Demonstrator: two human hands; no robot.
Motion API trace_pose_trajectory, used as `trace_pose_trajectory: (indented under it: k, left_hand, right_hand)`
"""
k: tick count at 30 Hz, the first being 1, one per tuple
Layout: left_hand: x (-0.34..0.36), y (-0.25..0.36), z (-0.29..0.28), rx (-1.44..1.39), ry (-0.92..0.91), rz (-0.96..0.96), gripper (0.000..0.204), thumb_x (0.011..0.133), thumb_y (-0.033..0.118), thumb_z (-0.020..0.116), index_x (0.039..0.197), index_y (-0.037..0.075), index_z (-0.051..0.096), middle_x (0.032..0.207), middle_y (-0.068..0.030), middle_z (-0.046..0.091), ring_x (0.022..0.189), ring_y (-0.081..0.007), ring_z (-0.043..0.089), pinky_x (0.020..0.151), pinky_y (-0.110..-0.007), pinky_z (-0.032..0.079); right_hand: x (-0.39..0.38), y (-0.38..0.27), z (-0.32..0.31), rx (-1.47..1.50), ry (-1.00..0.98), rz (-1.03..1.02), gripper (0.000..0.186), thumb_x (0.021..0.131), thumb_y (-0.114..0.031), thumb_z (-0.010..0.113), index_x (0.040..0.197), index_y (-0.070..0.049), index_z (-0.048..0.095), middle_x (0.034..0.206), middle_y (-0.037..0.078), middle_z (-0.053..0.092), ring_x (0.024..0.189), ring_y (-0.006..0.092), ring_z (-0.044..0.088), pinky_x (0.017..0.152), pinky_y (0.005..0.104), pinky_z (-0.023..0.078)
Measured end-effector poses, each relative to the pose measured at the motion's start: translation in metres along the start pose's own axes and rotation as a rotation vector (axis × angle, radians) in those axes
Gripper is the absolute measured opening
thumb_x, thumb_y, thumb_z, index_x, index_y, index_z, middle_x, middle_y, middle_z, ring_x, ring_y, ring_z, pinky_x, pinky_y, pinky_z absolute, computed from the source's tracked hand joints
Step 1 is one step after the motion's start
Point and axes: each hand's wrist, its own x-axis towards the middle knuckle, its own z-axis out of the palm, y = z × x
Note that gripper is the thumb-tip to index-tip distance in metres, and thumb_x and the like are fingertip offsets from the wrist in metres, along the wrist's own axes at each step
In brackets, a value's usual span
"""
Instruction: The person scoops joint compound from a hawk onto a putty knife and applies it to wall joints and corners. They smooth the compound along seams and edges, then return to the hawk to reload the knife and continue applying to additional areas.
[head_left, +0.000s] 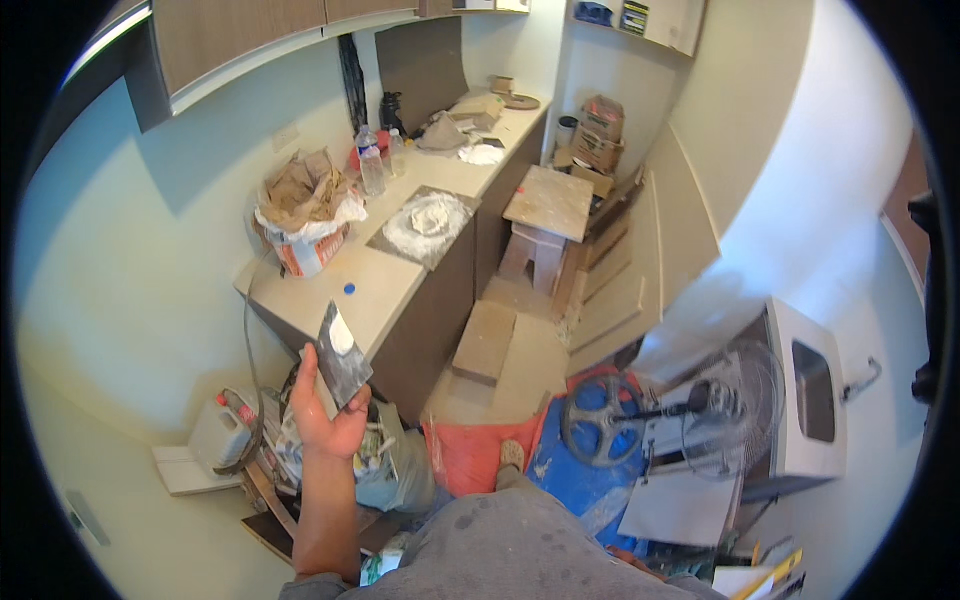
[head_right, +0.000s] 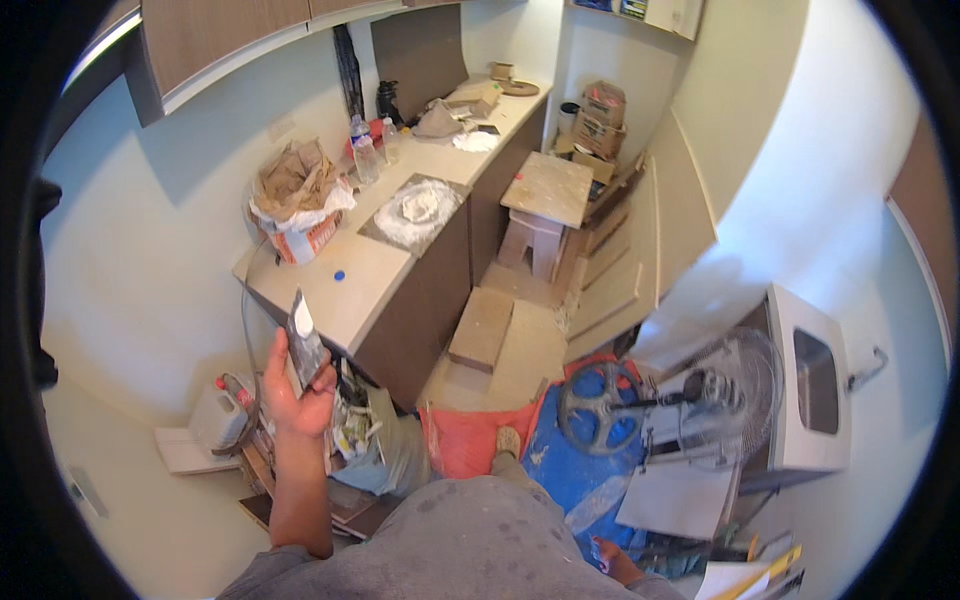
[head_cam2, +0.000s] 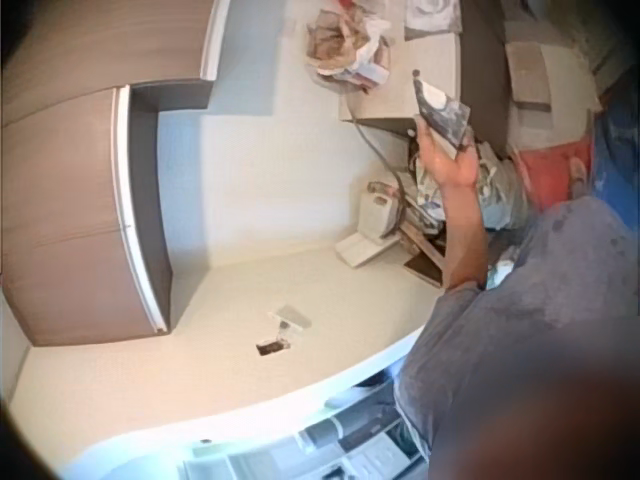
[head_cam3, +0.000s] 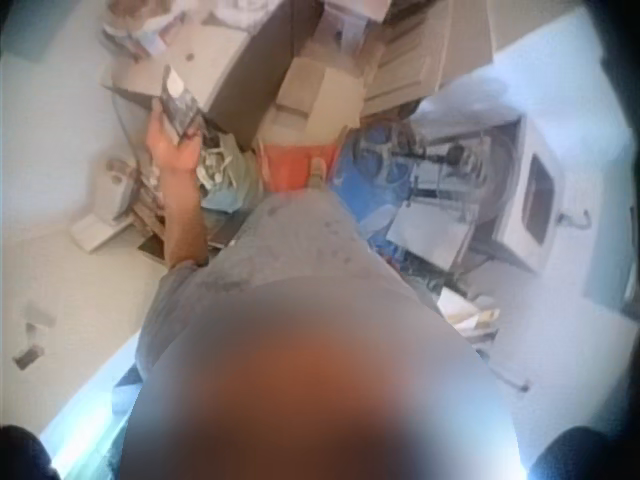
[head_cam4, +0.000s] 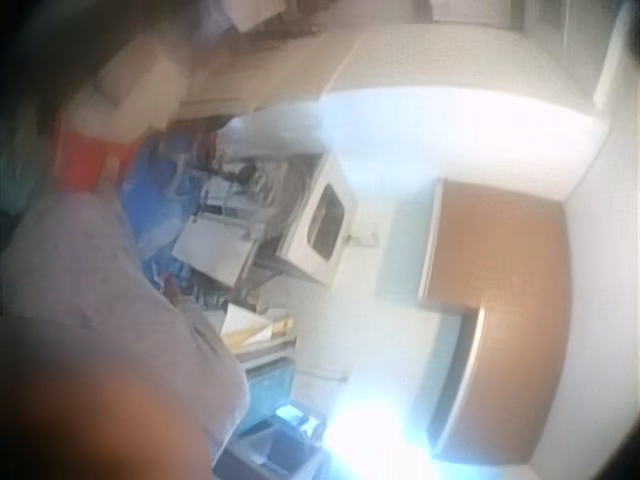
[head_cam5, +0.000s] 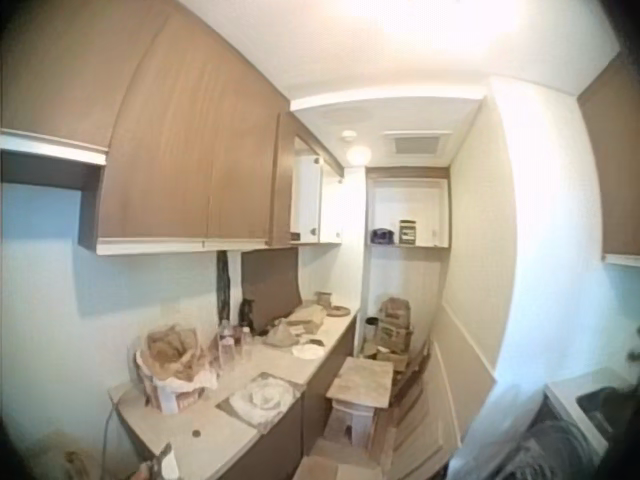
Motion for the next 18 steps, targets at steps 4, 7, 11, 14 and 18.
trace_pose_trajectory:
  k: [4, 7, 11, 14, 18]
  left_hand:
    - [0.084, -0.027, -0.018, 0.063, 0.245, 0.059, 0.027, 0.106, 0.035, 0.057, 0.122, 0.015, 0.064, 0.109, -0.0001, 0.074, 0.086, -0.0167, 0.069, 0.056, -0.032, 0.046]
    - [0.149, -0.043, -0.045, 0.023, 0.414, 0.074, 0.027, 0.104, 0.031, 0.062, 0.123, 0.012, 0.062, 0.109, -0.0039, 0.072, 0.095, -0.0218, 0.069, 0.072, -0.038, 0.057]
    - [0.248, -0.067, -0.090, -0.304, 0.433, 0.046, 0.030, 0.105, 0.027, 0.060, 0.125, 0.004, 0.057, 0.117, -0.0171, 0.065, 0.105, -0.0332, 0.066, 0.097, -0.047, 0.058]
    - [0.324, -0.076, -0.126, -0.380, 0.467, 0.035, 0.033, 0.105, 0.025, 0.059, 0.129, 0.004, 0.051, 0.124, -0.0193, 0.061, 0.114, -0.0378, 0.062, 0.105, -0.054, 0.055]
    - [0.431, -0.076, -0.161, -0.172, 0.486, 0.074, 0.040, 0.106, 0.024, 0.057, 0.139, 0.005, 0.046, 0.135, -0.0150, 0.057, 0.125, -0.0362, 0.057, 0.104, -0.058, 0.055]
  right_hand:
    - [0.103, -0.162, -0.076, -0.525, -0.075, -0.444, 0.053, 0.099, -0.037, 0.058, 0.145, -0.011, 0.057, 0.137, 0.020, 0.061, 0.119, 0.0351, 0.060, 0.101, 0.0502, 0.046]
    - [0.132, -0.342, -0.108, -0.890, 0.128, -0.928, 0.045, 0.099, -0.028, 0.057, 0.141, -0.013, 0.062, 0.139, 0.022, 0.064, 0.124, 0.0399, 0.063, 0.105, 0.0475, 0.050]
    - [0.047, -0.612, -0.095, -0.605, 0.190, -1.173, 0.060, 0.092, -0.047, 0.069, 0.135, -0.005, 0.064, 0.119, 0.028, 0.066, 0.110, 0.0400, 0.066, 0.099, 0.0446, 0.051]
    - [-0.064, -0.746, -0.050, -0.503, 0.349, -1.330, 0.051, 0.092, -0.047, 0.068, 0.128, -0.009, 0.067, 0.120, 0.025, 0.060, 0.109, 0.0423, 0.064, 0.098, 0.0453, 0.051]
    - [-0.155, -0.852, 0.015, -0.427, 0.269, -1.439, 0.046, 0.092, -0.041, 0.070, 0.128, -0.012, 0.068, 0.125, 0.022, 0.061, 0.113, 0.0403, 0.061, 0.099, 0.0482, 0.050]
